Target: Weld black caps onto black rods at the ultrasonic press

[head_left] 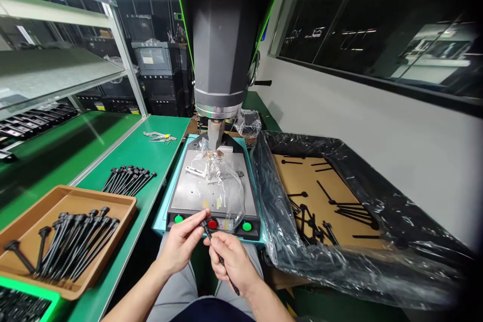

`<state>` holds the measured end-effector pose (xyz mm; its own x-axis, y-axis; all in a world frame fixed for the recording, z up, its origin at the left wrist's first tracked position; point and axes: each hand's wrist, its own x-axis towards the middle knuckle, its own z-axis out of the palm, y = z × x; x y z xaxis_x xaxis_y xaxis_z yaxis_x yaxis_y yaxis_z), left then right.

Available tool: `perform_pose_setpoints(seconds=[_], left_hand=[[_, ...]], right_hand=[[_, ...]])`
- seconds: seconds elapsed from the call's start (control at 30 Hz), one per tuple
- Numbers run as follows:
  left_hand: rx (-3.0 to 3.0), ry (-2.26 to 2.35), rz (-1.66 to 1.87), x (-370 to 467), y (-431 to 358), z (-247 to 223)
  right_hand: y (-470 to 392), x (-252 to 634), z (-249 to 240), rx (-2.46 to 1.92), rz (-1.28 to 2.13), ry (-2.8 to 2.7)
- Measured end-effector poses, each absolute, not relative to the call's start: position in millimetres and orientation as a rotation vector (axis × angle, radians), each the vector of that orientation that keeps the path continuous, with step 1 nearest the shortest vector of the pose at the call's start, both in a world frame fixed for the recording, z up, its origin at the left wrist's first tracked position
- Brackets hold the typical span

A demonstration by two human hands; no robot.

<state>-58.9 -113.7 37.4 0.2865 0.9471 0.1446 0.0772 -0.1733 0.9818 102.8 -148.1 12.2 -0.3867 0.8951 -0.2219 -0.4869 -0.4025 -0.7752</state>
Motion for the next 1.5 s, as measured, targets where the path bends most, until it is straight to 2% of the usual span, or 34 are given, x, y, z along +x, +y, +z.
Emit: perform_pose_setpoints(seconds=[0.33, 0.8, 1.0, 1.2, 1.33, 1.5], left_hand=[[1.221, 0.862, 0.77, -80.3, -94.7, 51.6], [1.341, 0.786, 0.817, -82.8, -88.8, 54.0], [1.386, 0.939, 0.963, -58.0, -104.7, 29.0], [1.482, 1.022, 0.958, -46.2, -105.6, 12.4], [1.094, 1.111, 1.017, -40.0, -93.8, -5.4], [0.478, 1.082, 1.031, -27.9, -64.5, -30.6]], right_hand=[[-148.4, 104.3, 5.8, -0.667, 2.027, -0.655], [-149.1, 103.5, 6.8, -0.629, 2.031, -0.684], [-143.9, 99.0, 1.9, -0.673, 1.864, -0.696], [-132.9, 99.6, -14.8, -0.727, 1.906, -0.617], [-117.3, 96.0, -48.4, -0.855, 1.855, -0.661], [-89.6, 88.1, -84.8, -1.08, 1.629, -0.771]])
